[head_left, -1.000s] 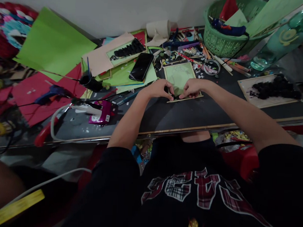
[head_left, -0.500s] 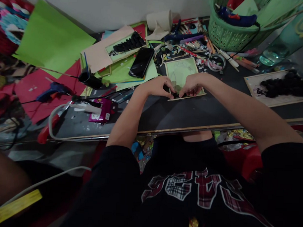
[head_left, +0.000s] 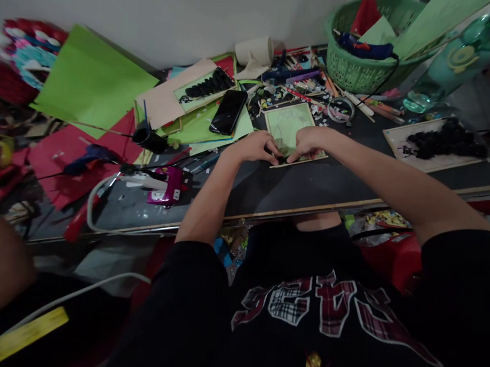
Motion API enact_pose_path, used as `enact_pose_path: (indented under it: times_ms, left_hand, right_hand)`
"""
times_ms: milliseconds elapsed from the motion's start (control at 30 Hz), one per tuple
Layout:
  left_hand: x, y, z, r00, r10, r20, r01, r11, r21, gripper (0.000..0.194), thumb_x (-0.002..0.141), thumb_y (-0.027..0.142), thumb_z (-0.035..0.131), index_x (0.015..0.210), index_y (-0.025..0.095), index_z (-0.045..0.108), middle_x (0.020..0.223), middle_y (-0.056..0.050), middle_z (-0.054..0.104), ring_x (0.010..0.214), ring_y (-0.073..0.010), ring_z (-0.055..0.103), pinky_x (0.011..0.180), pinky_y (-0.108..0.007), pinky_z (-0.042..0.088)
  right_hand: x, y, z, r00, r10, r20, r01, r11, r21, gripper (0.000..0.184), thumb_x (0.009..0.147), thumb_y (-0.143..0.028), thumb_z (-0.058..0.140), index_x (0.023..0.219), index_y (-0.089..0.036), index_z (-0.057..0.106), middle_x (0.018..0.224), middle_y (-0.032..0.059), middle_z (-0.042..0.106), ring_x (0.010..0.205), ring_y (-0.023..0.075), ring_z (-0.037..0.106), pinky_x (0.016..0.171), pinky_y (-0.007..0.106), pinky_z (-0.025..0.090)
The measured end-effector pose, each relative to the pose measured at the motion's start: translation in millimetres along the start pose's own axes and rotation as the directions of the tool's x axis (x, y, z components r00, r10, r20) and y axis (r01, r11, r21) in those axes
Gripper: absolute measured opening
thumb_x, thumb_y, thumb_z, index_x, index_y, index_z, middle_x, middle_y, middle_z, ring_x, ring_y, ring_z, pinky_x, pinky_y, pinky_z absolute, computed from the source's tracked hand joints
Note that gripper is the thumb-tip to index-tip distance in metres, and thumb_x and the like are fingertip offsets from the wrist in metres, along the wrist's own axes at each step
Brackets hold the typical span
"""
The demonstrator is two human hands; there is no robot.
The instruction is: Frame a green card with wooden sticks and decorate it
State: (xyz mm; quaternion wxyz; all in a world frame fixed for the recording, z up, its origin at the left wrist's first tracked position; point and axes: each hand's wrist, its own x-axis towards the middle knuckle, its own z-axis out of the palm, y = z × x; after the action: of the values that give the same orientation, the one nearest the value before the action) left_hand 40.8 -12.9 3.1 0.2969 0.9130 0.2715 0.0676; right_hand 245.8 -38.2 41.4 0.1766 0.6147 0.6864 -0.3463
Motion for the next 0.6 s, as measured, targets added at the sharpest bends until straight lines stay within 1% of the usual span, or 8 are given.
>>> enact_pose_path:
  times_ms: [200, 300, 367, 433, 467, 500, 567, 600]
  left_hand:
    - [-3, -3, 1.9, 0.999, 0.007, -0.032, -0.009, 0.998, -0.057, 0.023, 0.069, 0.044, 0.084, 0.088, 0.031, 0.084, 0.096, -0.002, 0.079, 0.103, -0.0229, 0.065, 0.098, -0.036, 0.046]
    - [-2, -8, 8.3, 0.997, 0.015, -0.078, -0.023, 0.994, -0.109, 0.025, 0.069, 0.044, 0.084, 0.09, 0.03, 0.083, 0.105, -0.003, 0.077, 0.109, -0.0227, 0.066, 0.103, -0.037, 0.045]
    - [3, -14, 15.3, 0.991, 0.008, -0.137, -0.029, 0.988, -0.149, 0.023, 0.078, 0.045, 0.076, 0.088, 0.025, 0.082, 0.104, -0.005, 0.077, 0.104, -0.0218, 0.068, 0.1, -0.037, 0.048]
    - [8, -21, 22.5, 0.959, -0.06, -0.279, 0.016, 0.987, -0.16, 0.032, 0.092, 0.044, 0.06, 0.085, 0.02, 0.08, 0.1, -0.009, 0.076, 0.097, -0.0209, 0.069, 0.094, -0.036, 0.051]
    - [9, -24, 25.4, 0.919, -0.115, -0.378, 0.061, 0.987, -0.15, 0.037, 0.097, 0.041, 0.051, 0.086, 0.019, 0.078, 0.101, -0.01, 0.074, 0.097, -0.021, 0.069, 0.094, -0.036, 0.052]
    - [10, -27, 27.4, 0.862, -0.165, -0.479, 0.114, 0.984, -0.134, 0.038, 0.099, 0.038, 0.046, 0.09, 0.018, 0.077, 0.105, -0.012, 0.072, 0.1, -0.0215, 0.068, 0.096, -0.037, 0.051]
    - [10, -32, 28.5, 0.75, -0.21, -0.628, 0.196, 0.976, -0.093, 0.035, 0.098, 0.032, 0.043, 0.105, 0.018, 0.074, 0.115, -0.013, 0.067, 0.11, -0.0239, 0.064, 0.103, -0.039, 0.049]
    - [9, -34, 27.9, 0.741, -0.202, -0.64, 0.202, 0.976, -0.074, 0.035, 0.098, 0.029, 0.043, 0.114, 0.018, 0.071, 0.12, -0.014, 0.064, 0.117, -0.0256, 0.061, 0.106, -0.04, 0.047]
  right_hand:
    - [-3, 4, -10, 0.999, -0.017, 0.041, 0.019, 0.998, -0.054, 0.055, 0.054, -0.066, 0.089, 0.069, -0.017, 0.071, 0.068, 0.0069, 0.067, 0.073, 0.024, 0.067, 0.066, 0.037, 0.054]
    - [-10, 6, -16, 0.982, -0.126, -0.137, 0.121, 0.992, -0.047, 0.048, 0.075, -0.063, 0.078, 0.081, -0.016, 0.076, 0.079, 0.0104, 0.073, 0.084, 0.0258, 0.07, 0.076, 0.037, 0.055]
    - [-15, 1, -9, 0.862, -0.172, -0.477, 0.174, 0.984, -0.041, 0.05, 0.096, -0.056, 0.053, 0.106, -0.012, 0.075, 0.105, 0.0166, 0.074, 0.107, 0.0293, 0.069, 0.094, 0.041, 0.053]
    - [-15, -7, 9, 0.623, -0.233, -0.747, 0.235, 0.966, -0.105, 0.056, 0.104, -0.041, 0.031, 0.139, -0.006, 0.058, 0.146, 0.0204, 0.056, 0.14, 0.0306, 0.049, 0.115, 0.044, 0.039]
    - [-13, -11, 21, 0.54, -0.308, -0.783, 0.285, 0.943, -0.174, 0.059, 0.104, -0.036, 0.028, 0.152, -0.005, 0.043, 0.162, 0.0189, 0.038, 0.152, 0.0292, 0.033, 0.123, 0.044, 0.029]
    - [-10, -13, 33, 0.525, -0.407, -0.747, 0.344, 0.905, -0.252, 0.064, 0.103, -0.036, 0.03, 0.159, -0.005, 0.03, 0.17, 0.0159, 0.02, 0.158, 0.0289, 0.018, 0.127, 0.045, 0.021]
    - [-4, -17, 54, 0.589, -0.546, -0.595, 0.442, 0.835, -0.328, 0.069, 0.103, -0.044, 0.028, 0.162, -0.01, 0.022, 0.173, 0.0116, 0.009, 0.16, 0.0279, 0.01, 0.129, 0.047, 0.014]
    - [-2, -18, 60, 0.617, -0.585, -0.526, 0.472, 0.81, -0.346, 0.072, 0.103, -0.049, 0.029, 0.163, -0.011, 0.019, 0.173, 0.0115, 0.006, 0.16, 0.0285, 0.007, 0.129, 0.048, 0.01]
